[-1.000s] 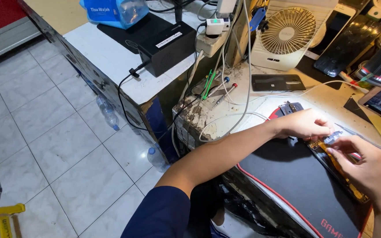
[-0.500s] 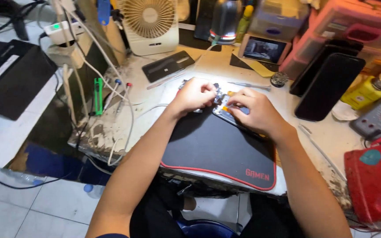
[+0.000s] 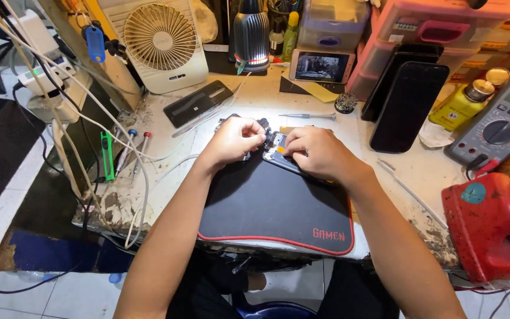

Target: Connecting internal ribbon cables and assembling a mobile phone for testing and repair.

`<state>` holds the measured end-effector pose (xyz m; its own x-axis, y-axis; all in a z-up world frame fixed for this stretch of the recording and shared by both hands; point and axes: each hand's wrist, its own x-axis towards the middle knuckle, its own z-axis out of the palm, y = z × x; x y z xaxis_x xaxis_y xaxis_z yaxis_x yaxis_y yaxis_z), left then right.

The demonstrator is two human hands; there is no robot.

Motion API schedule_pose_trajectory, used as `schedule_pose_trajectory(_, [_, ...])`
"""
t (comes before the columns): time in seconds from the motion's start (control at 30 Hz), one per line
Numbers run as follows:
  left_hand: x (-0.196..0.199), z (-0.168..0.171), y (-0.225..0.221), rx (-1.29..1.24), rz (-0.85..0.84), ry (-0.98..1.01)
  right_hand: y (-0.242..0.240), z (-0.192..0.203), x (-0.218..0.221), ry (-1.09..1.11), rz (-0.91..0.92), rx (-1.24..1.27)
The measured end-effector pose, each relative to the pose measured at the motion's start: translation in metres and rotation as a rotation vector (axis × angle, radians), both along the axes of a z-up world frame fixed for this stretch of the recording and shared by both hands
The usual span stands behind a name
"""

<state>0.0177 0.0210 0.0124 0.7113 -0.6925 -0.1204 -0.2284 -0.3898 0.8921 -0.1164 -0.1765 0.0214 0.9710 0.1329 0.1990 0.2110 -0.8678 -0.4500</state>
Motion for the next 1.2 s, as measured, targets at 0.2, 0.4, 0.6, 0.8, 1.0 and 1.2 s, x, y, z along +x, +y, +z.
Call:
schedule_pose_trajectory(0.2, [-0.002,-0.004,-0.003,0.016,-0.034,-0.039,-0.001,0.002,0.001,0.069,-0.044,0.016])
schedule_pose_trajectory(0.4, [-0.002,-0.003,-0.003,0.021,-0.034,-0.054,0.002,0.009,0.000,0.082,-0.052,-0.040])
schedule_pose_trajectory(0.6, [0.000,-0.003,-0.002,-0.025,-0.002,-0.051,0.006,0.012,-0.004,0.047,-0.038,-0.066])
schedule_pose_trajectory(0.8, [-0.005,0.010,0.005,-0.138,0.128,-0.019,0.019,0.040,-0.013,0.167,-0.097,-0.123])
schedule_pose_trajectory(1.0, [0.023,-0.016,-0.001,-0.181,0.208,-0.066,0.012,0.035,-0.009,0.244,-0.117,-0.148])
schedule_pose_trajectory(1.2, [0.019,-0.004,0.005,-0.171,0.259,-0.059,0.017,0.041,-0.009,0.274,-0.039,-0.036])
